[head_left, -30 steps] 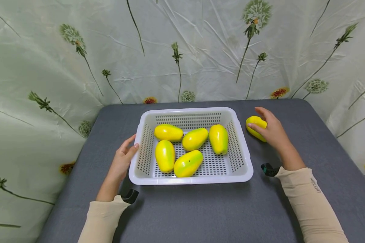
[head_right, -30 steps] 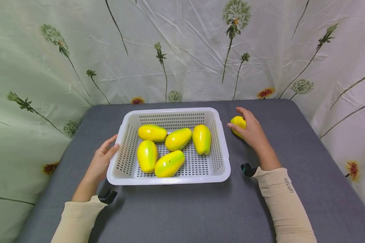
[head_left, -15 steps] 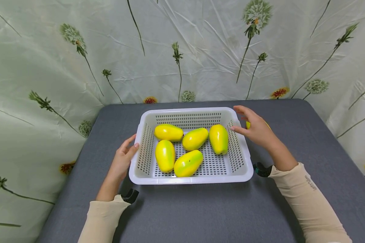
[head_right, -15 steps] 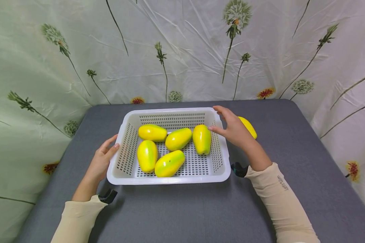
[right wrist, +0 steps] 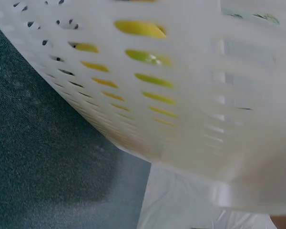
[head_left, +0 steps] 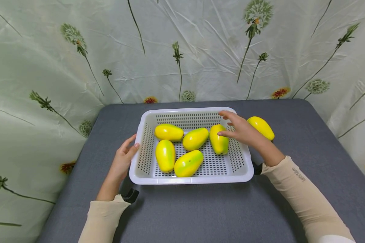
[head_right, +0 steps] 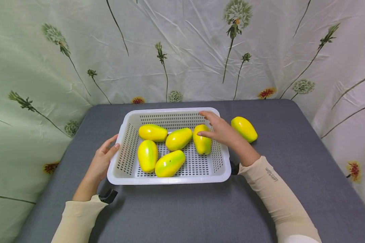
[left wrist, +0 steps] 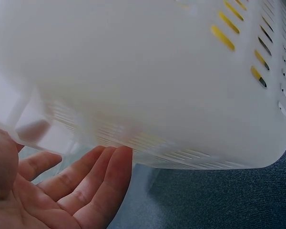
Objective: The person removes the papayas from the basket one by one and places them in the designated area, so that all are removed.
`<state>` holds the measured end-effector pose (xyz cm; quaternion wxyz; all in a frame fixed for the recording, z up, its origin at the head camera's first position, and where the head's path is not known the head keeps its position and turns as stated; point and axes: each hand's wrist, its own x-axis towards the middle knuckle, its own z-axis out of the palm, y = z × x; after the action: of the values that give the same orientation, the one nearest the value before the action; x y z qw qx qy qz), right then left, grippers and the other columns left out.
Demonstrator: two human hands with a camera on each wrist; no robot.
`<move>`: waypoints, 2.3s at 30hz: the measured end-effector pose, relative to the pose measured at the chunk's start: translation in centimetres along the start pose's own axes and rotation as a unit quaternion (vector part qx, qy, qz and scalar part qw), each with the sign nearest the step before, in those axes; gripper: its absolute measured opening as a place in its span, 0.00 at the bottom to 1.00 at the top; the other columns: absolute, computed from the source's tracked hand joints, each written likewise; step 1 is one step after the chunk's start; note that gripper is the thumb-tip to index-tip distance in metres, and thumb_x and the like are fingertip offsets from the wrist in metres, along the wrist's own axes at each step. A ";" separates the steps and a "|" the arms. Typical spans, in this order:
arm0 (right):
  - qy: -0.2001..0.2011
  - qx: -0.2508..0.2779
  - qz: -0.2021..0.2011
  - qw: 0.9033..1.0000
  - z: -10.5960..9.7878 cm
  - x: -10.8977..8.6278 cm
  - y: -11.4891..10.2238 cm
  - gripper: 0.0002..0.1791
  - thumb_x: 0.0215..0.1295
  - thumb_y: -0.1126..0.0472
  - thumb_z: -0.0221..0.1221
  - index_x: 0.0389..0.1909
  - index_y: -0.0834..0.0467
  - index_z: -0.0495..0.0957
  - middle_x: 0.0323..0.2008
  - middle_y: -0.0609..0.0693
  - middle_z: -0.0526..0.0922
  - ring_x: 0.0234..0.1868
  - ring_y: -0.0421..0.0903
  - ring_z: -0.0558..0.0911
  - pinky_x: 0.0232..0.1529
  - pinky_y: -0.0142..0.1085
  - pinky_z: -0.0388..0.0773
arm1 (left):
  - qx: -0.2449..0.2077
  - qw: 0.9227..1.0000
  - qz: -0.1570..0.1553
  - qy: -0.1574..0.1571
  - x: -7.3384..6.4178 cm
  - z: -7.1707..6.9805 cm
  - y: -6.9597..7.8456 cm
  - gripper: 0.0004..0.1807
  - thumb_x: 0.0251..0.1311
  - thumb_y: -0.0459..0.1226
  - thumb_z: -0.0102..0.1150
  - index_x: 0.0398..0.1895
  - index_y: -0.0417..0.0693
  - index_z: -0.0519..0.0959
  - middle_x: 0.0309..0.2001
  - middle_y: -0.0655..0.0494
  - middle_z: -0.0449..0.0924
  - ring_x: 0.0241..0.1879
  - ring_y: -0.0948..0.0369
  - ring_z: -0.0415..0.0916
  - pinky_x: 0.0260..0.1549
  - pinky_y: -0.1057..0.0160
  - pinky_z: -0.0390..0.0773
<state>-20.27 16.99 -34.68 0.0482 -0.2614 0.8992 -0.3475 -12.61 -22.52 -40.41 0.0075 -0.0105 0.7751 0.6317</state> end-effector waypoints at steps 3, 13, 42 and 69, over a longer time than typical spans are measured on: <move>-0.014 -0.010 -0.001 1.000 0.4 0.4 0.1 0.42 0.53 0.56 0.64 0.65 0.63 0.54 0.62 0.60 0.59 0.59 0.58 0.63 0.53 0.52 0.65 | -0.005 1.000 0.000 -0.002 -0.2 0.1 0.5 0.27 0.65 0.42 0.46 0.67 0.50 0.56 0.50 0.34 0.69 0.37 0.55 0.77 0.28 0.57 0.79; -0.057 -0.026 0.020 0.998 1.2 1.0 -0.2 0.42 0.54 0.53 0.63 0.66 0.61 0.53 0.63 0.59 0.58 0.60 0.56 0.61 0.56 0.52 0.61 | -0.002 1.000 -0.003 0.001 -0.7 0.4 1.5 0.26 0.66 0.38 0.45 0.67 0.47 0.55 0.49 0.33 0.69 0.36 0.53 0.78 0.27 0.58 0.79; -0.127 -0.057 0.018 0.990 3.4 0.2 -1.1 0.44 0.46 0.52 0.68 0.63 0.62 0.59 0.59 0.57 0.65 0.58 0.53 0.64 0.58 0.49 0.60 | 0.004 1.000 -0.001 0.012 0.0 0.1 -0.4 0.28 0.64 0.46 0.47 0.66 0.54 0.57 0.47 0.38 0.68 0.35 0.56 0.78 0.27 0.56 0.79; -0.118 -0.057 0.013 0.991 3.4 0.1 -1.1 0.42 0.45 0.64 0.69 0.62 0.60 0.59 0.62 0.58 0.58 0.55 0.53 0.65 0.56 0.48 0.63 | -0.008 1.000 -0.012 0.004 -1.0 0.6 2.2 0.27 0.66 0.39 0.45 0.67 0.47 0.56 0.48 0.35 0.67 0.35 0.57 0.78 0.28 0.58 0.79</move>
<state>-18.94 14.23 -36.53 0.1439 -0.2912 0.9088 -0.2619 -11.67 -21.53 -38.32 0.0116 -0.0225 0.7696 0.6381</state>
